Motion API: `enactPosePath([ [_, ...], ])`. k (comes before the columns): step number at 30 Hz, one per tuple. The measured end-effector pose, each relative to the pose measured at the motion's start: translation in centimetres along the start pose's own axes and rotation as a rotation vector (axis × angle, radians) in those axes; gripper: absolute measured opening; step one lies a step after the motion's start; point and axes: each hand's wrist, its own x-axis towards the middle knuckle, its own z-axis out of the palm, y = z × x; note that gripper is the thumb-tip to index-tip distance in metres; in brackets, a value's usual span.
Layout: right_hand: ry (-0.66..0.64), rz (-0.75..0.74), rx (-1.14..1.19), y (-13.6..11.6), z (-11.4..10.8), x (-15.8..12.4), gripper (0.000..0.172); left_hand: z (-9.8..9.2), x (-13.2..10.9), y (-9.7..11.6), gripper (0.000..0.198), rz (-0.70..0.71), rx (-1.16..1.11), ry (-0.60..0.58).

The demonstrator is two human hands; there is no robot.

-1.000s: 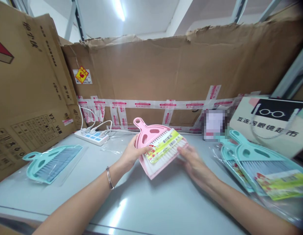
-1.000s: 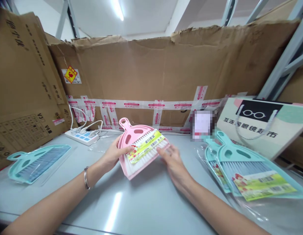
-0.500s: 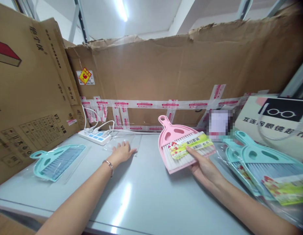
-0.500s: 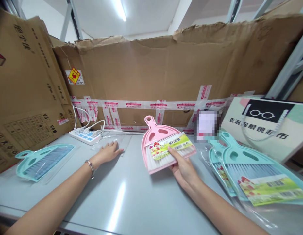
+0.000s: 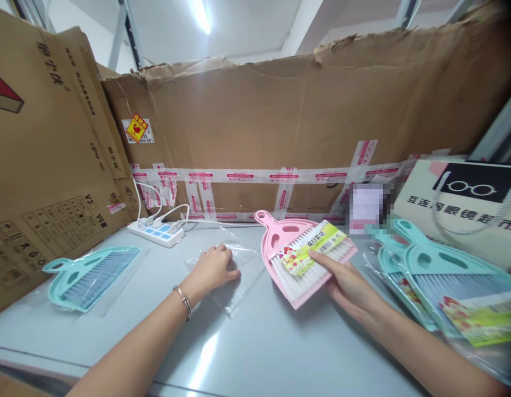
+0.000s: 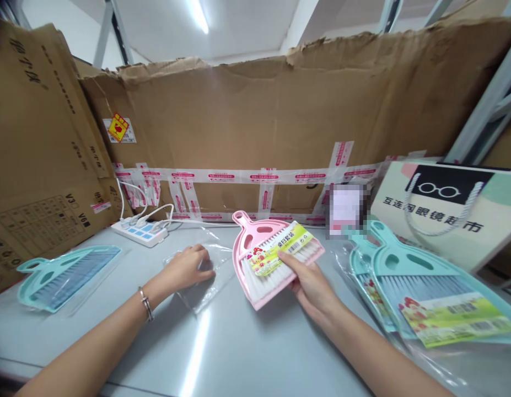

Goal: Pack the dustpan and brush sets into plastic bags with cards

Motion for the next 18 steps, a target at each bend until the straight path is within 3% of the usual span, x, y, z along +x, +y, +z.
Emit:
enactPosePath([
  [2, -0.047, 0.037, -0.036, -0.4, -0.1, -0.2, 0.051, -0.3, 0.2, -0.3, 0.012, -0.011, -0.020, 0.051],
  [8, -0.229, 0.142, -0.229, -0.6, -0.3, -1.3, 0.039, -2.0, 0.6, -1.0, 0.020, -0.068, -0.094, 0.231],
  [12, -0.308, 0.125, -0.236, 0.7, 0.3, -1.8, 0.035, -1.5, 0.2, 0.3, 0.016, 0.107, -0.276, 0.432],
  [15, -0.318, 0.137, -0.158, 1.5, 0.7, -1.9, 0.035, -0.8, -0.3, 1.8, 0.016, 0.274, -0.358, 0.430],
  [18, -0.222, 0.117, -0.077, 1.8, 1.1, -1.8, 0.037, -0.6, -0.9, 2.9, 0.018, 0.387, -0.378, 0.425],
])
